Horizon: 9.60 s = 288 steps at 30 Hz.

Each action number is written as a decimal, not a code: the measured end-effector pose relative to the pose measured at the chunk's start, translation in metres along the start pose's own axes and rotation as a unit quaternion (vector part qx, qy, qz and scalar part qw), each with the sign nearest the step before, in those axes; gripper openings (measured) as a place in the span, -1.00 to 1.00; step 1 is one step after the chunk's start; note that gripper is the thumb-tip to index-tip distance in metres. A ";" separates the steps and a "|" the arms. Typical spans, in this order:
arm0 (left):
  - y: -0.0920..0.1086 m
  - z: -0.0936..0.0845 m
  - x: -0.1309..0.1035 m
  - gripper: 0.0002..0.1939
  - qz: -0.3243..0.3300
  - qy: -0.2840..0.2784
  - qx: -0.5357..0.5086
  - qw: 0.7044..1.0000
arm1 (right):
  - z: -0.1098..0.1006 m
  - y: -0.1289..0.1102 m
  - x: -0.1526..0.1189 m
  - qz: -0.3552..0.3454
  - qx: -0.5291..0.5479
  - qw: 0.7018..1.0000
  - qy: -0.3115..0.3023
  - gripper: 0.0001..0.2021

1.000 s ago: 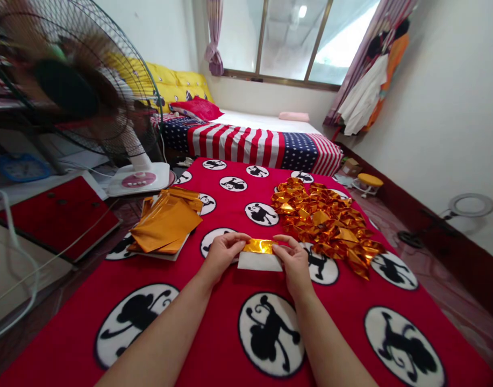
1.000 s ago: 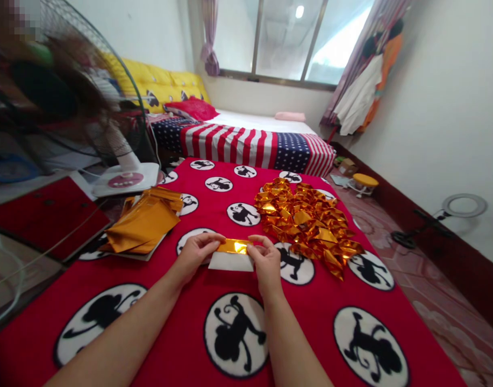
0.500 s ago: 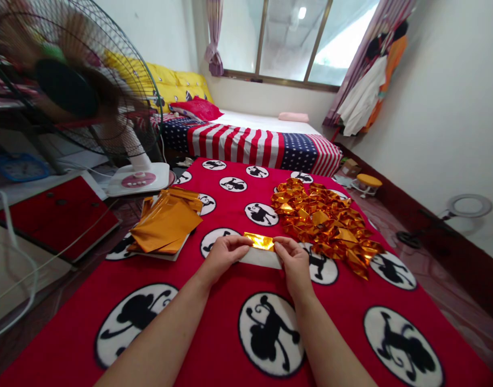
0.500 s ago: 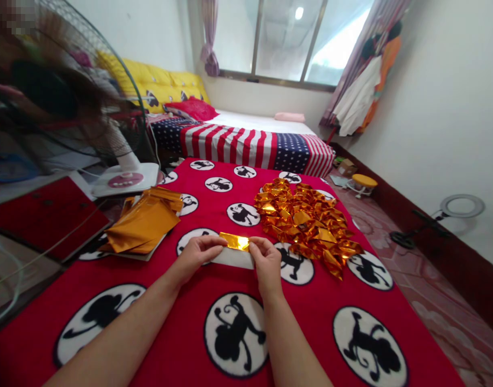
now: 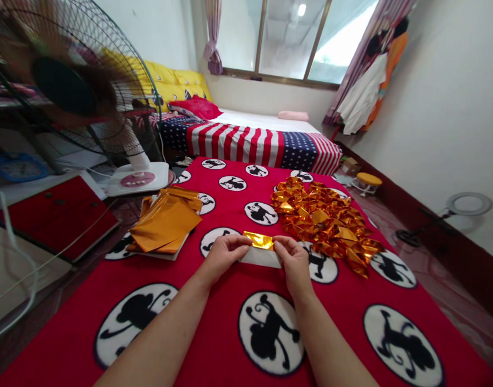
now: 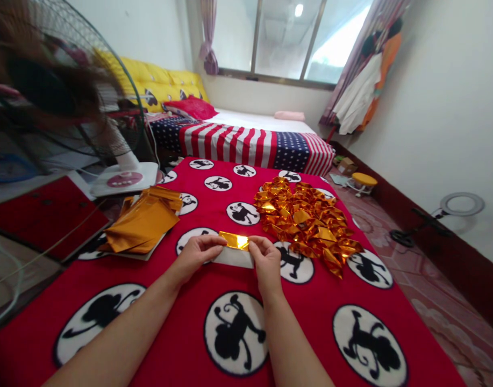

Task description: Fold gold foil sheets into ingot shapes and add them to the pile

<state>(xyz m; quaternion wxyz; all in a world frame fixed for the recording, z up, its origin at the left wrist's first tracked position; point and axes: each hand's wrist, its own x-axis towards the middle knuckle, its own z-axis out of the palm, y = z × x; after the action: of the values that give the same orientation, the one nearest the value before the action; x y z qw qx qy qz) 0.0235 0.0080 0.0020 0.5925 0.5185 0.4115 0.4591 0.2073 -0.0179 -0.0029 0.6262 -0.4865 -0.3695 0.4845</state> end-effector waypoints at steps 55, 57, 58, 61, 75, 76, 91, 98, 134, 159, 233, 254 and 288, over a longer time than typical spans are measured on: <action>0.002 -0.002 -0.003 -0.42 -0.030 -0.074 0.037 0.996 | 0.006 0.000 -0.005 -0.077 -0.153 0.977 -0.130 -0.50; 0.002 0.000 -0.001 -0.44 -0.040 0.009 0.009 0.999 | 0.003 0.003 -0.002 -0.131 -0.194 0.972 -0.034 -0.61; 0.002 0.001 -0.001 -0.46 -0.047 0.047 -0.006 0.998 | 0.001 0.003 -0.002 -0.156 -0.223 0.962 -0.002 -0.67; 0.003 0.004 0.000 -0.53 -0.071 0.114 -0.041 0.990 | -0.001 0.002 -0.003 -0.210 -0.294 0.932 0.010 -0.85; 0.003 0.004 -0.001 -0.49 -0.040 0.143 -0.138 0.979 | 0.016 0.004 -0.008 0.000 -0.057 0.998 -0.027 -0.58; 0.003 0.004 -0.001 -0.50 -0.044 0.128 -0.130 0.982 | 0.016 0.003 -0.008 0.006 -0.058 0.998 -0.033 -0.63; -0.002 0.003 -0.001 -0.52 -0.058 0.131 -0.054 0.988 | 0.009 -0.003 -0.009 -0.019 -0.075 0.997 -0.028 -0.70; -0.001 0.003 -0.003 -0.43 0.044 0.143 -0.008 0.989 | 0.009 -0.002 -0.009 -0.014 -0.080 0.996 -0.033 -0.70; -0.009 -0.003 0.002 -0.68 0.045 0.143 0.013 0.989 | -0.004 0.004 -0.001 -0.054 -0.063 0.996 0.016 -0.75; -0.012 -0.002 0.005 -0.83 0.088 0.168 0.107 0.976 | 0.005 0.006 0.004 -0.126 -0.204 0.970 0.039 -0.83; 0.007 -0.034 0.001 -0.90 0.164 -0.126 0.358 0.911 | 0.003 -0.005 -0.008 -0.209 -0.480 0.831 -0.188 -0.91; 0.006 -0.024 -0.001 -0.94 0.140 -0.065 0.397 0.905 | 0.015 -0.002 -0.018 -0.163 -0.501 0.844 -0.101 -0.88; 0.002 -0.012 0.000 -0.89 0.126 -0.004 0.464 0.877 | 0.029 0.000 -0.018 -0.130 -0.574 0.808 -0.036 -0.85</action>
<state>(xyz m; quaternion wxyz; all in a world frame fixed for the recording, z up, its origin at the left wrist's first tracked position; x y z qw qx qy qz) 0.0121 0.0108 0.0024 0.2235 0.7832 0.5059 0.2840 0.1757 -0.0282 0.0050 0.2762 -0.6870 -0.6621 0.1156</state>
